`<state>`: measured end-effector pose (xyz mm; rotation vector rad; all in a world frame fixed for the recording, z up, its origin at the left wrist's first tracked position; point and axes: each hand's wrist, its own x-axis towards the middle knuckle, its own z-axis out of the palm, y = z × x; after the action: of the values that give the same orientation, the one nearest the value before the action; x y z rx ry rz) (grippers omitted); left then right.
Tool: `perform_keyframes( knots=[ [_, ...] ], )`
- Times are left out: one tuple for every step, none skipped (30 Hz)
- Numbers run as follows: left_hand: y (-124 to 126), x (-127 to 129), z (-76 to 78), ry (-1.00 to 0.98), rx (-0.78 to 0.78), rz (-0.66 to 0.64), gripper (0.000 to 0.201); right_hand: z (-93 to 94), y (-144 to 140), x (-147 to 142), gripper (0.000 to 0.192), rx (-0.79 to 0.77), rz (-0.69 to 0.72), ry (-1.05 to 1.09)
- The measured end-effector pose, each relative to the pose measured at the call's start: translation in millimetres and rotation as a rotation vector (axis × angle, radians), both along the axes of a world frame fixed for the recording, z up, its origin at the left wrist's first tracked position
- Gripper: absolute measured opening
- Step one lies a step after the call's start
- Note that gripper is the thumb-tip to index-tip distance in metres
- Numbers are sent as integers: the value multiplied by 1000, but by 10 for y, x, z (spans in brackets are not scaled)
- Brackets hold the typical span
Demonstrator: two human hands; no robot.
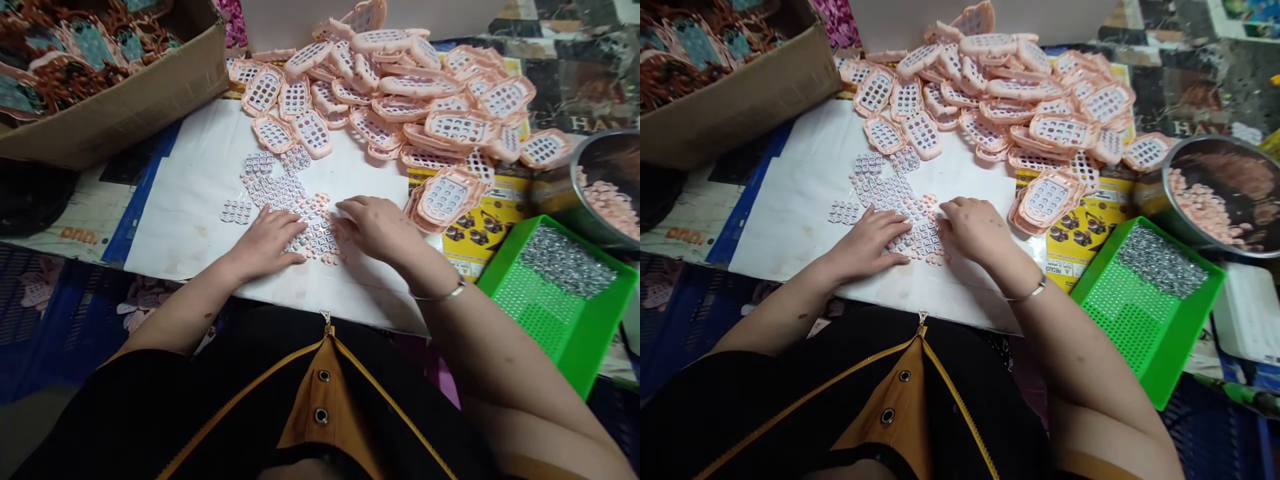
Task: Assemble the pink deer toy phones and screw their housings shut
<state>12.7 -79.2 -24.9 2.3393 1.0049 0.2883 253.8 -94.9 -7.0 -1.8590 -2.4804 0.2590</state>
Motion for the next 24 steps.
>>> perform_keyframes(
  knots=[
    [-24,37,6,59,29,-29,55,-18,60,-122,32,-13,-26,13],
    [-37,65,26,107,50,-51,55,-36,115,-219,33,-14,-59,20],
    [-36,81,55,138,66,-64,56,-52,161,-291,34,-8,-91,27],
    [-17,86,89,153,79,-65,56,-69,198,-340,35,2,-114,34],
    [21,82,123,152,96,-52,56,-87,223,-367,35,9,-128,37],
    [77,74,154,144,116,-23,54,-108,238,-378,34,13,-133,40],
    [150,65,179,137,138,20,50,-132,242,-376,33,20,-132,43],
    [237,59,196,137,164,70,47,-159,237,-366,33,31,-129,47],
    [332,62,205,145,186,122,44,-190,226,-352,33,49,-126,53],
    [432,73,207,162,204,177,42,-221,210,-337,33,71,-123,61],
    [532,96,204,184,219,222,43,-252,192,-322,33,93,-119,72],
    [630,130,198,203,225,253,44,-281,174,-310,33,113,-114,86],
    [723,174,191,215,223,274,47,-306,157,-303,33,129,-112,103],
    [811,229,184,221,216,288,51,-326,143,-300,33,137,-111,122],
    [895,293,177,222,206,301,54,-342,132,-303,33,140,-110,141],
    [975,364,169,221,196,307,56,-352,125,-310,33,137,-112,156],
    [1053,443,159,217,190,310,57,-359,120,-322,33,134,-114,166],
    [1129,527,146,211,187,310,58,-364,117,-337,33,132,-120,168],
    [1202,613,130,209,185,304,59,-368,114,-353,33,133,-127,164],
    [1269,698,111,210,187,299,61,-373,110,-367,33,136,-133,158],
    [1329,777,91,220,191,290,64,-380,104,-378,33,141,-139,153],
    [1377,848,71,237,196,281,67,-388,97,-383,33,148,-142,154],
    [1412,906,53,255,201,282,68,-399,89,-381,33,154,-141,164],
    [1431,947,38,269,209,284,68,-411,82,-371,33,159,-136,183]
  ],
)
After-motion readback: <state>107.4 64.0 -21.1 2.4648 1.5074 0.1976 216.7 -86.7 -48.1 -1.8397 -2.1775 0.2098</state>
